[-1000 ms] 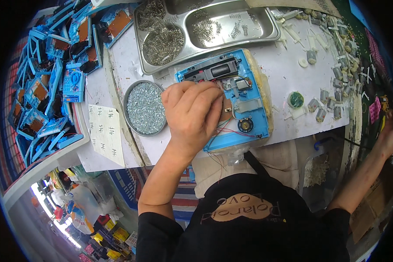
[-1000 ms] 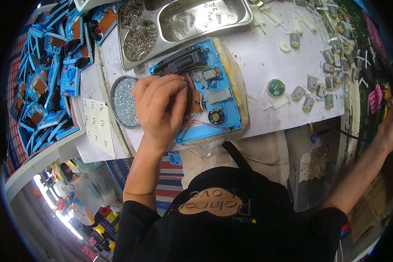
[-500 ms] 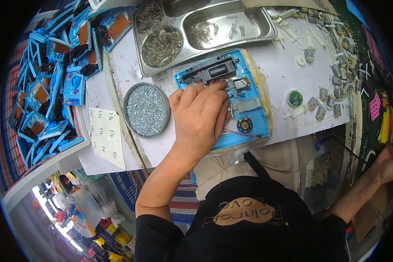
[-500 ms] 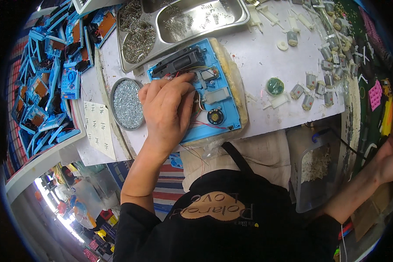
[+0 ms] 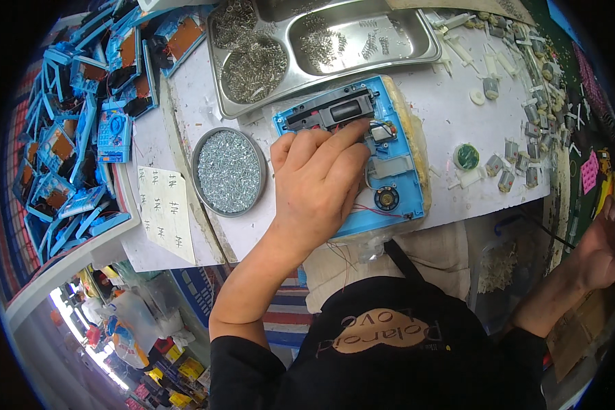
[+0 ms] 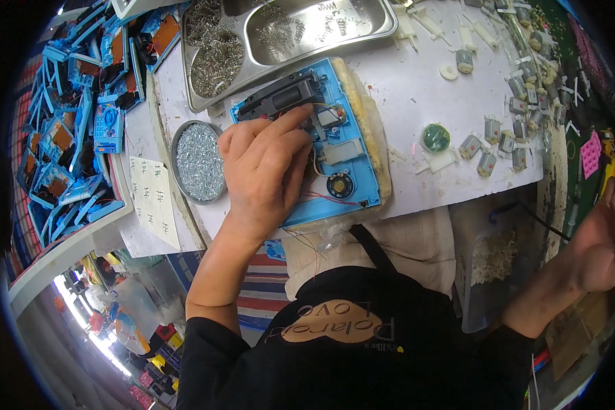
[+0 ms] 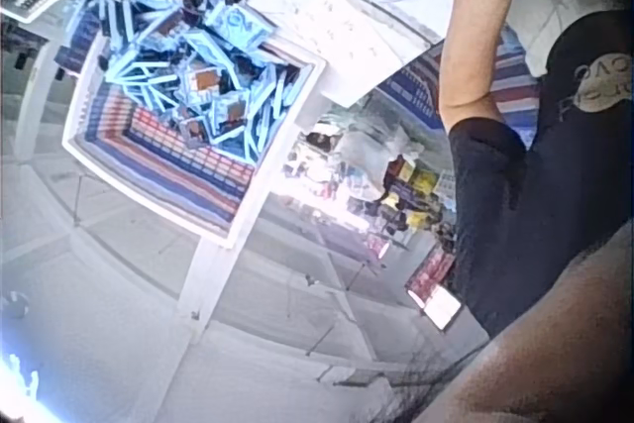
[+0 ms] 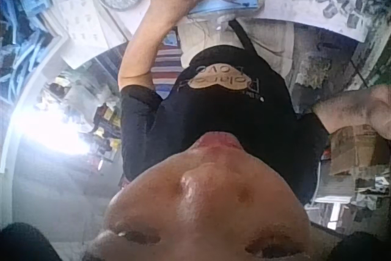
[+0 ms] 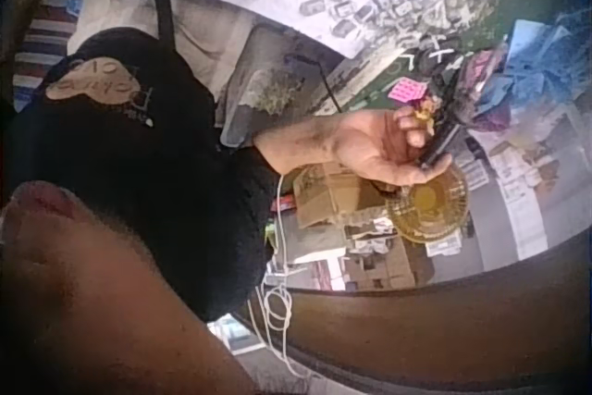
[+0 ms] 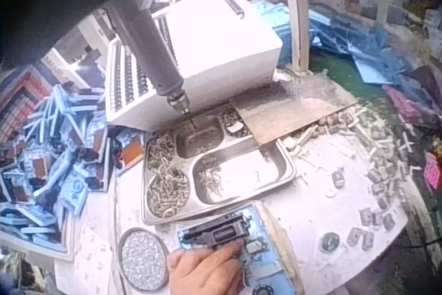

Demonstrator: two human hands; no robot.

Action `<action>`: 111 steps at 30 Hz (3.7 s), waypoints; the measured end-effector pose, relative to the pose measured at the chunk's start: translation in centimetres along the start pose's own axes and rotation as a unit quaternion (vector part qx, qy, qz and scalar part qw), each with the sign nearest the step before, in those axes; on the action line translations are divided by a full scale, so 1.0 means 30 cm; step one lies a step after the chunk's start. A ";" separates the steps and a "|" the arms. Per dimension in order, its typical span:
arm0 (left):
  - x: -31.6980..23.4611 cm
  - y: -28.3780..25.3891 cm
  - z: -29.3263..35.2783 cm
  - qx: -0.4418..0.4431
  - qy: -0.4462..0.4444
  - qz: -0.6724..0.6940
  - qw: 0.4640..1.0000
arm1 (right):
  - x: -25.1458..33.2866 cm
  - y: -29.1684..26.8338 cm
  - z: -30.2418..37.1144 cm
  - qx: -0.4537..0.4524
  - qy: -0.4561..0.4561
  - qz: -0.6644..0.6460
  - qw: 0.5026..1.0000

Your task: Assemble internal components of a blue plastic electronic housing including installing a motor and soldering wires.

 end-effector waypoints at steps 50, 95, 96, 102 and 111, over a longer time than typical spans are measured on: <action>0.064 -0.010 0.058 -0.091 -0.170 0.068 0.979 | -0.197 0.332 0.196 0.064 0.193 -0.010 0.979; 0.082 -0.002 0.008 -0.097 -0.167 -0.018 0.981 | -0.227 0.715 0.328 0.401 -0.026 0.133 0.906; 0.082 -0.001 0.009 -0.098 -0.166 -0.018 0.981 | -0.228 0.716 0.330 0.400 -0.027 0.133 0.906; 0.085 0.000 0.013 -0.101 -0.167 -0.017 0.981 | -0.225 0.711 0.321 0.409 -0.023 0.143 0.901; 0.086 -0.001 0.014 -0.101 -0.170 -0.012 0.980 | -0.220 0.700 0.321 0.407 -0.022 0.143 0.902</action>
Point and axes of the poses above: each hand's wrist, its own z-axis away from the middle knuckle, its own y-axis out of the palm, x = y × z, the point moved 6 cm from there along -z, towards the middle knuckle, and after that the axes turned 5 degrees about -z, right-handed, at the moved point
